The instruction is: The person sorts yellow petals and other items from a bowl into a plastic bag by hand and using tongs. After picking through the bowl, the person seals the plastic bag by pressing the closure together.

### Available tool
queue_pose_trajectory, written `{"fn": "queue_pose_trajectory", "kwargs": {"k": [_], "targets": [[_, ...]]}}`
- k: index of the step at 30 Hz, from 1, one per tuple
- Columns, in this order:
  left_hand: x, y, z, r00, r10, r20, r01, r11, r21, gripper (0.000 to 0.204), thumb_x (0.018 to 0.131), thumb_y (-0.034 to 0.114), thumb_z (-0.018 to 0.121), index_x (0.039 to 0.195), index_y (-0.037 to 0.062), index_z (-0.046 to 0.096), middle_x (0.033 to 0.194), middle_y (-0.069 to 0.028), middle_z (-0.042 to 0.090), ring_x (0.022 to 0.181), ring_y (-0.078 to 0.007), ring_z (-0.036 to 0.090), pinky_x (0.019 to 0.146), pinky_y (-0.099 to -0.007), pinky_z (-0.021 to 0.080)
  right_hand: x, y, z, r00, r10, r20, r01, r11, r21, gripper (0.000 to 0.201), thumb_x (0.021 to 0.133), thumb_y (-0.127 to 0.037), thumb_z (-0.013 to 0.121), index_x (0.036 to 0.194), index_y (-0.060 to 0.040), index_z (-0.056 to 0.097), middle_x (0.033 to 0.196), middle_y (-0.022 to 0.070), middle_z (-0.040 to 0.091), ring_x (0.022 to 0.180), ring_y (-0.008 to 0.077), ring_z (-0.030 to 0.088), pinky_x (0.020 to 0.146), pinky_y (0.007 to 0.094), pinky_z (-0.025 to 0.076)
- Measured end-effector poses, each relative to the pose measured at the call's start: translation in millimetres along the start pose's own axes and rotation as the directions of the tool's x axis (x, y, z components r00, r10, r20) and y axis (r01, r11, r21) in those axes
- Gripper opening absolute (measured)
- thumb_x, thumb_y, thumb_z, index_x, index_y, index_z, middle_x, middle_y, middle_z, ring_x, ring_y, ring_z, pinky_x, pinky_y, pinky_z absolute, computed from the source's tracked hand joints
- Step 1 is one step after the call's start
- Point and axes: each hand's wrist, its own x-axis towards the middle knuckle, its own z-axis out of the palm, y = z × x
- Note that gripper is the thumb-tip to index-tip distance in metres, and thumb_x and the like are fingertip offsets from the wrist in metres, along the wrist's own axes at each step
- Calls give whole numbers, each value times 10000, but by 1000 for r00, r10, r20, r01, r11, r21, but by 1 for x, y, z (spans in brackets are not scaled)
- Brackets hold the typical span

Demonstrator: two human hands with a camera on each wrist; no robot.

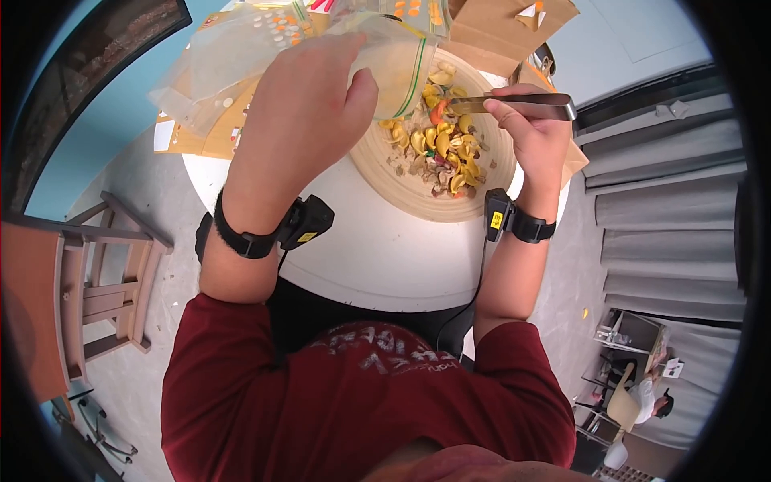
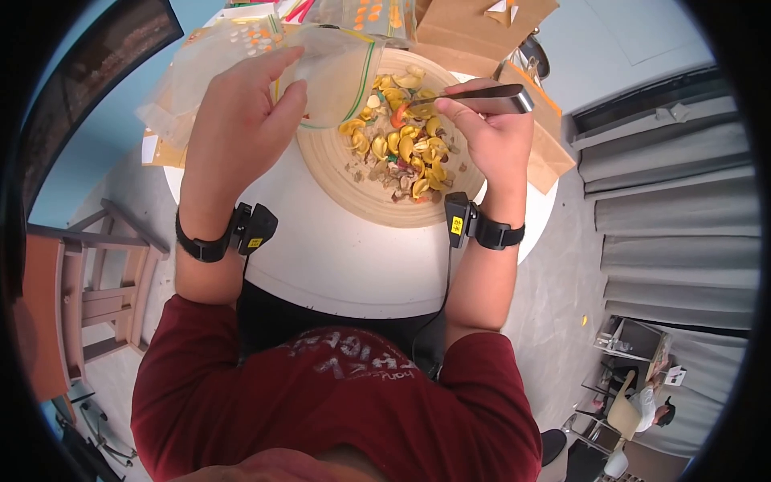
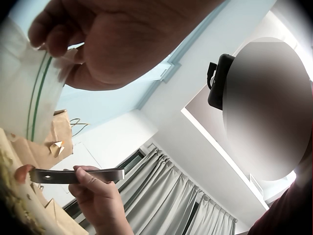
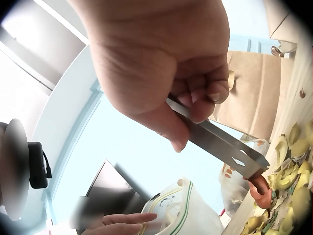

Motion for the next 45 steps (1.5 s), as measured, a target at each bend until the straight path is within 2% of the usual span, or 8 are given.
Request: {"fn": "queue_pose_trajectory", "kwargs": {"k": [5,12,16,23,32,36,37,45], "targets": [[0,1,-1,999,-14,36,14,1000,17,366,929,148,667,1232,-55,698,965,-236,728,777,-363,699,737,-400,537,-4,-10,-5,982,86,-168,-48,974,221,170,841,-4,818,970,86,754,866,107,731,712,146,632,671,262,493],[-1,-3,2,997,5,83,-8,999,34,331,930,140,647,1187,-63,698,1035,-258,725,966,-431,691,878,-453,540,-7,-20,13,974,114,-196,61,702,710,216,875,53,756,1072,109,688,843,138,703,710,203,636,694,302,513],[-2,-4,1,997,19,80,-23,998,55,344,924,117,620,1204,-70,688,972,-251,719,909,-426,690,837,-457,537,-11,-28,18,977,49,-207,46,901,432,229,911,30,729,1126,94,684,917,125,702,774,193,642,743,307,498],[1,-3,1,998,-8,59,5,999,44,376,922,103,599,1237,-86,678,894,-246,704,839,-410,683,796,-463,529,-3,-14,-1,965,76,-252,15,941,339,222,849,38,785,1040,114,702,896,160,736,725,180,648,704,291,518],[0,-4,3,999,26,44,-28,998,57,384,918,92,602,1254,-78,678,874,-241,697,818,-395,681,778,-451,529,-11,-29,29,975,29,-222,112,795,597,266,853,27,793,1098,86,708,1019,161,734,844,189,677,789,289,534],[1,-1,-2,1000,3,18,-4,997,79,393,910,68,602,1271,-65,679,801,-214,681,703,-337,668,693,-405,520,-9,-24,18,961,-78,-265,112,987,115,303,805,-19,853,1069,76,739,1048,144,750,853,160,685,798,248,526],[0,-2,-1,1000,-2,-14,3,997,76,398,908,64,600,1277,-62,679,768,-201,669,661,-308,648,665,-390,508,-10,-30,15,945,57,-322,29,966,256,250,793,-28,864,1000,64,758,930,110,759,758,142,668,726,240,513],[1,3,-6,963,-253,-97,249,967,-43,428,911,68,593,1314,-44,683,553,-80,561,467,-107,500,509,-301,424,3,6,-13,953,281,-113,-291,953,-90,191,770,-101,843,867,35,750,766,57,712,658,117,607,622,280,456]]}}
